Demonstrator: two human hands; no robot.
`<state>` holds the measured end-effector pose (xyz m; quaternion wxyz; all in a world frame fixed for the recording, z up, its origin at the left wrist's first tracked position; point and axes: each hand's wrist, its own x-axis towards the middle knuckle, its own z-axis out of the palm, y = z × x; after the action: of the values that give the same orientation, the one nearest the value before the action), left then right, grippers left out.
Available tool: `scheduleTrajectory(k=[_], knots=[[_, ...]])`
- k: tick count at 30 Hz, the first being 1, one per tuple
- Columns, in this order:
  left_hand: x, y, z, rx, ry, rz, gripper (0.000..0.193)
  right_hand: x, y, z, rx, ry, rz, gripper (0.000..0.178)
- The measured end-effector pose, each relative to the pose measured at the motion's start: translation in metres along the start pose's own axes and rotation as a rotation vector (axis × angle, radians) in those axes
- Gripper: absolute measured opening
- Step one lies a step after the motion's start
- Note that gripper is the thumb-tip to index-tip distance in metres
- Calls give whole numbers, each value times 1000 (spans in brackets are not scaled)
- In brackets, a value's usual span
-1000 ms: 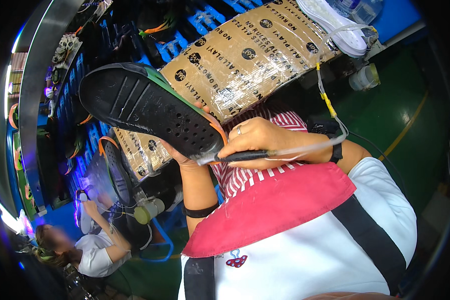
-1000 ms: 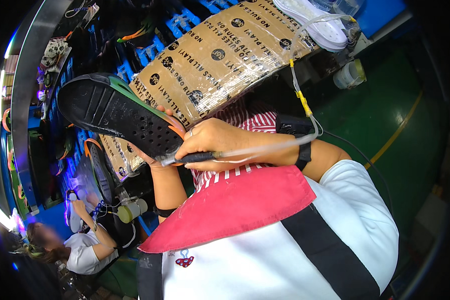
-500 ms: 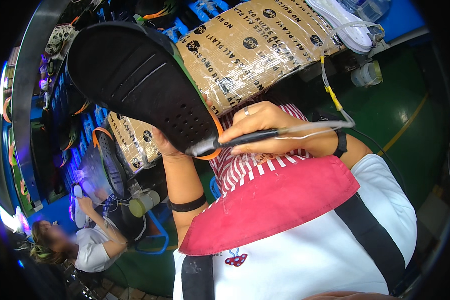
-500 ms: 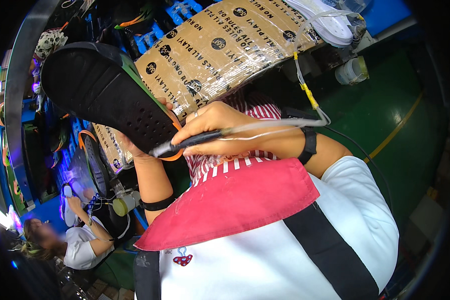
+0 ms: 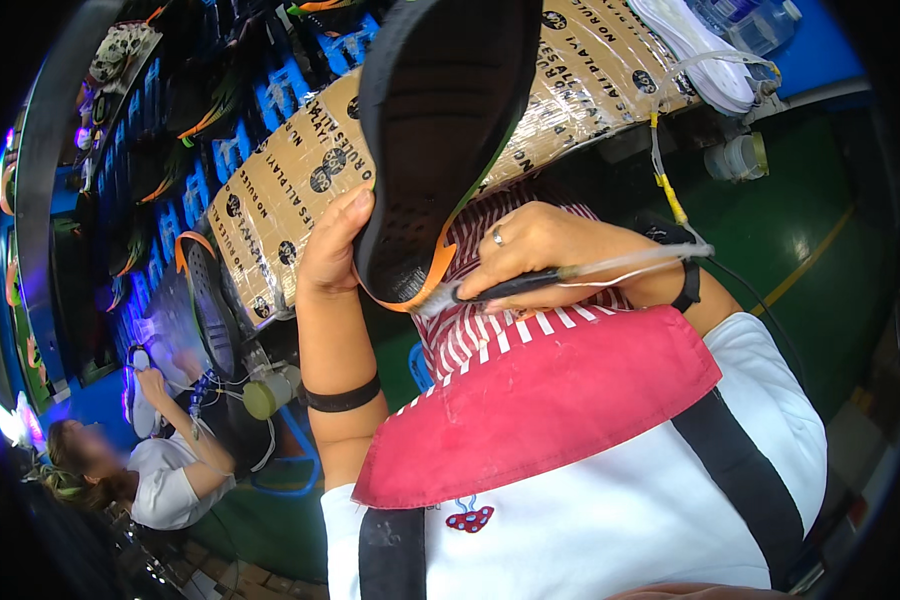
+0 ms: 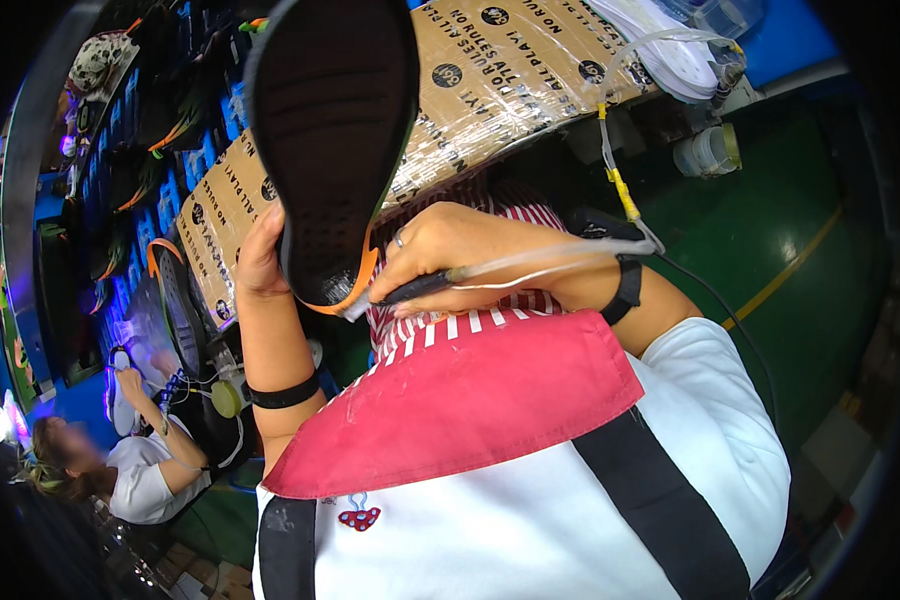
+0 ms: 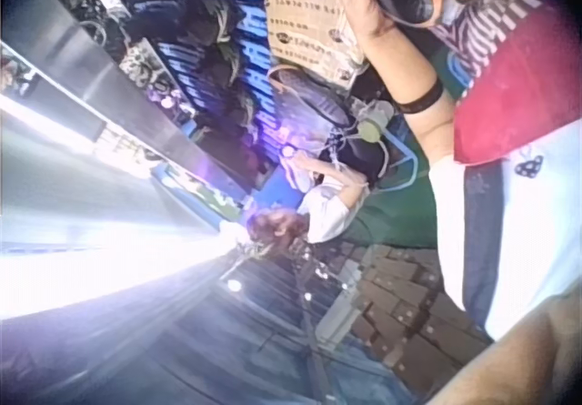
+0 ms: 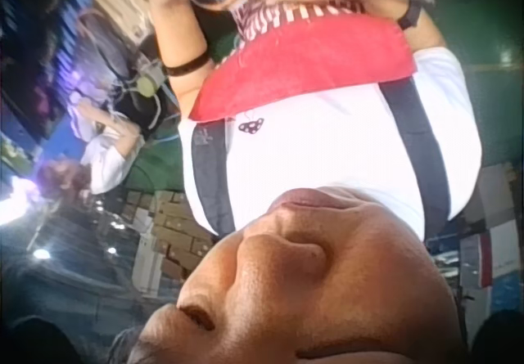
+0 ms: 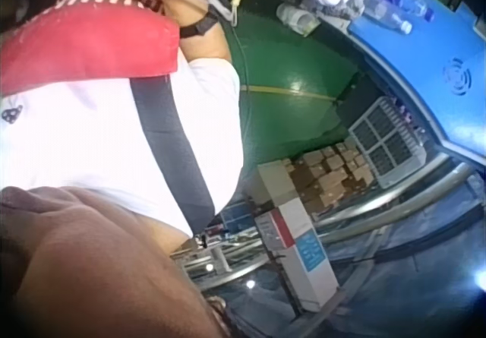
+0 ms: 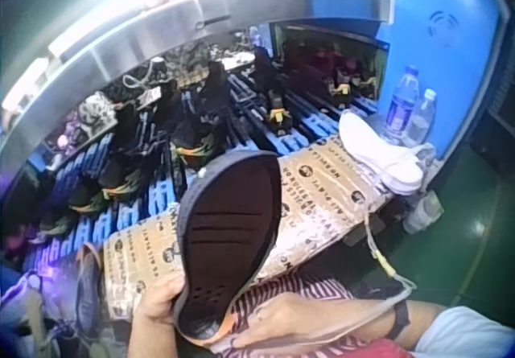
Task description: Applying adhesive or primer to shoe soles using a specialized applicator tool as they pass on a conveyor belt.
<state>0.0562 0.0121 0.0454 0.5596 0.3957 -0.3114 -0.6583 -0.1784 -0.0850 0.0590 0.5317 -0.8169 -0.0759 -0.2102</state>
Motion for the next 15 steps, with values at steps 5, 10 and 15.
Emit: scheduleTrajectory(k=[5,10,15], knots=[[11,9,9,-2,53,-115,42,4,-3,-5,-25,45,40,25],[17,18,16,196,-10,-259,41,0,3,1,-86,-53,17,24],[17,21,15,283,19,-341,39,1,-5,-8,-18,-45,50,21]])
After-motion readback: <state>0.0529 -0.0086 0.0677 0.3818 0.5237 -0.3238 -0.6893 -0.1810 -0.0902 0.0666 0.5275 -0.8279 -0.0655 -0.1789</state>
